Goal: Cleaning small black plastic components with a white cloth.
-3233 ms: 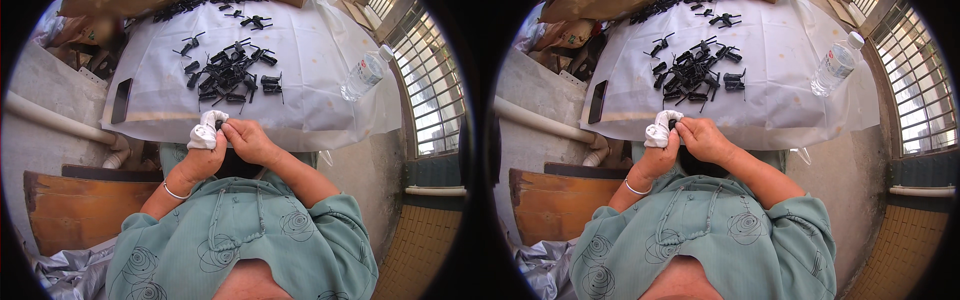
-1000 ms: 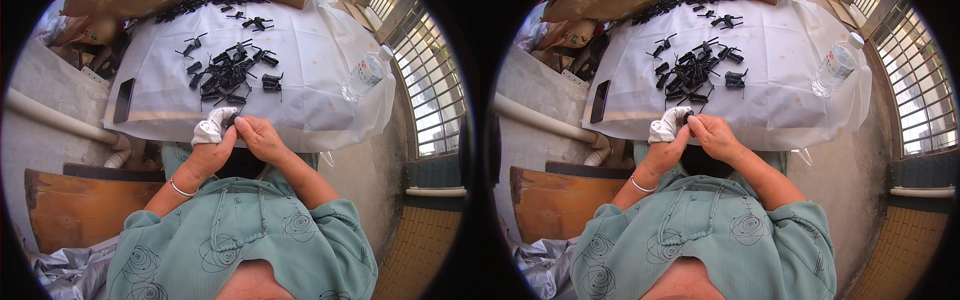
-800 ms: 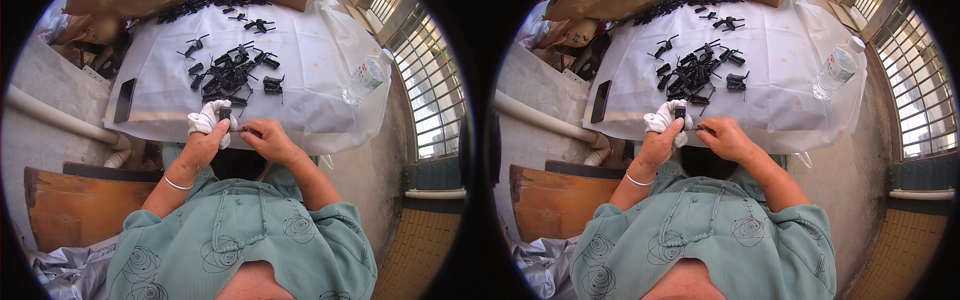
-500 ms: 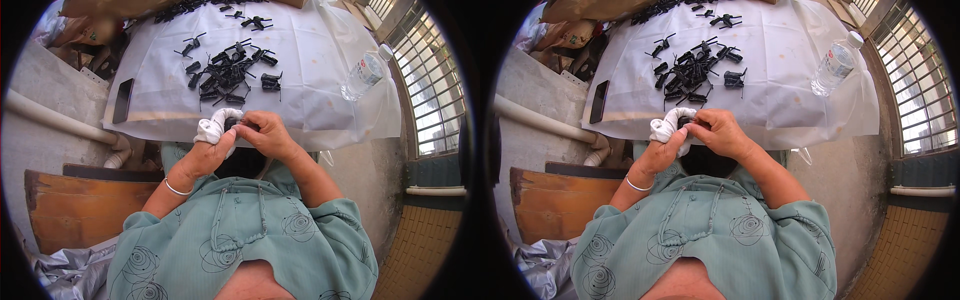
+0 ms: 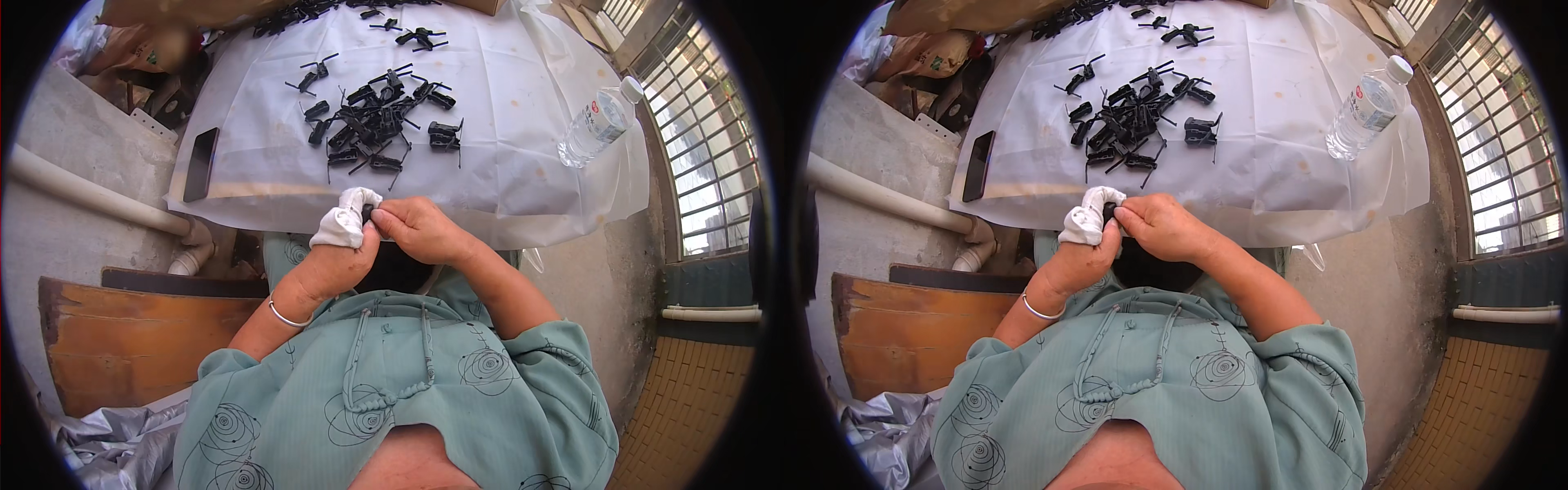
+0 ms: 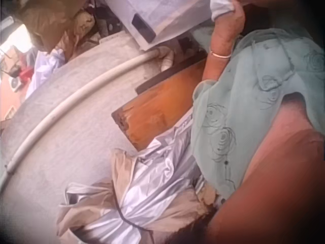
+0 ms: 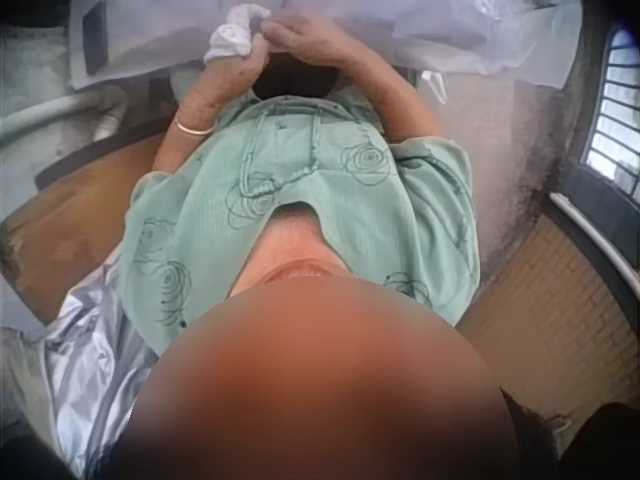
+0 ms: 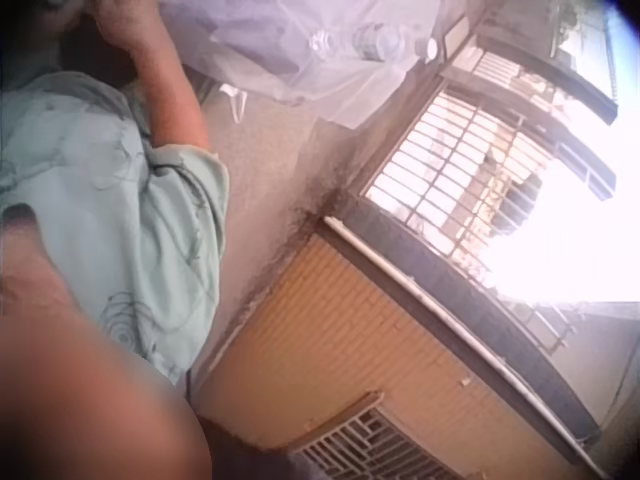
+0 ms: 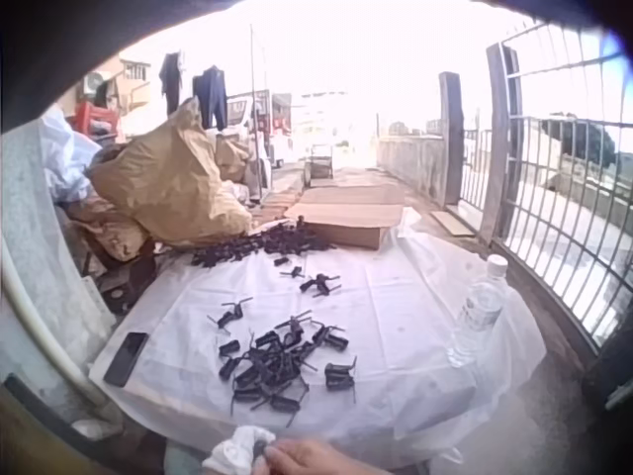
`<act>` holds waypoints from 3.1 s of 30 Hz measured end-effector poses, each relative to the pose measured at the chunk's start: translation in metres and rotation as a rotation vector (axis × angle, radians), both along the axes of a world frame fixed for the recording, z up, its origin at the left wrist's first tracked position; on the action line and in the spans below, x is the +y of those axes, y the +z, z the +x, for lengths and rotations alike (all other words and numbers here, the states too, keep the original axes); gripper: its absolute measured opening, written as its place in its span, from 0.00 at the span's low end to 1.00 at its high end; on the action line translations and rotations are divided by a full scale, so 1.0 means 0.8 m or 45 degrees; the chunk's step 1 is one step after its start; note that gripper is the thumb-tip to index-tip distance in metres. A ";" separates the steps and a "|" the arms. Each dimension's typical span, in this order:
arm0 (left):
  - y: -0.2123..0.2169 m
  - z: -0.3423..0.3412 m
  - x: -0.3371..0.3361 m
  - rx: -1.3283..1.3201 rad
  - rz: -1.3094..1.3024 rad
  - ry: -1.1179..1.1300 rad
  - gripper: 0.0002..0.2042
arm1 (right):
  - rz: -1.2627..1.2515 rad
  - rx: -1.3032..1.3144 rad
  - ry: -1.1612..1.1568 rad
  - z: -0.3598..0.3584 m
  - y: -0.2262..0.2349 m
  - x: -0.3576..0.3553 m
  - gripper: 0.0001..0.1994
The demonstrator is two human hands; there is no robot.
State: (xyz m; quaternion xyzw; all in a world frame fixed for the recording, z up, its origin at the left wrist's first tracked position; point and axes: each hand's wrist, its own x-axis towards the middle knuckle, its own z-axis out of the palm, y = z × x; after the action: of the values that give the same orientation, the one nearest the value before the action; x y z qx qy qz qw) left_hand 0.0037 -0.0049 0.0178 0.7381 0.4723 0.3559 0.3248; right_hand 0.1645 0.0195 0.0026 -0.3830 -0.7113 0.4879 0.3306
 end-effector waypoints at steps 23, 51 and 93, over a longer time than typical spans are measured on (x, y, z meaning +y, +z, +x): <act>-0.018 -0.002 0.024 -0.547 -0.474 0.118 0.09 | 0.815 -0.174 -0.275 0.017 0.003 0.000 0.05; -0.020 0.007 0.008 -0.183 0.181 0.060 0.13 | 0.005 -0.058 -0.148 0.008 -0.004 -0.011 0.13; -0.003 0.022 0.006 -0.039 0.083 -0.090 0.12 | 0.214 0.102 -0.180 0.006 -0.012 -0.018 0.10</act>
State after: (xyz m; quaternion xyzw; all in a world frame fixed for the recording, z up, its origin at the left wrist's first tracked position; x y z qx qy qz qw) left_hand 0.0212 -0.0002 0.0152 0.7589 0.4291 0.3707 0.3202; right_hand 0.1689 0.0053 -0.0069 -0.3835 -0.7070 0.4169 0.4233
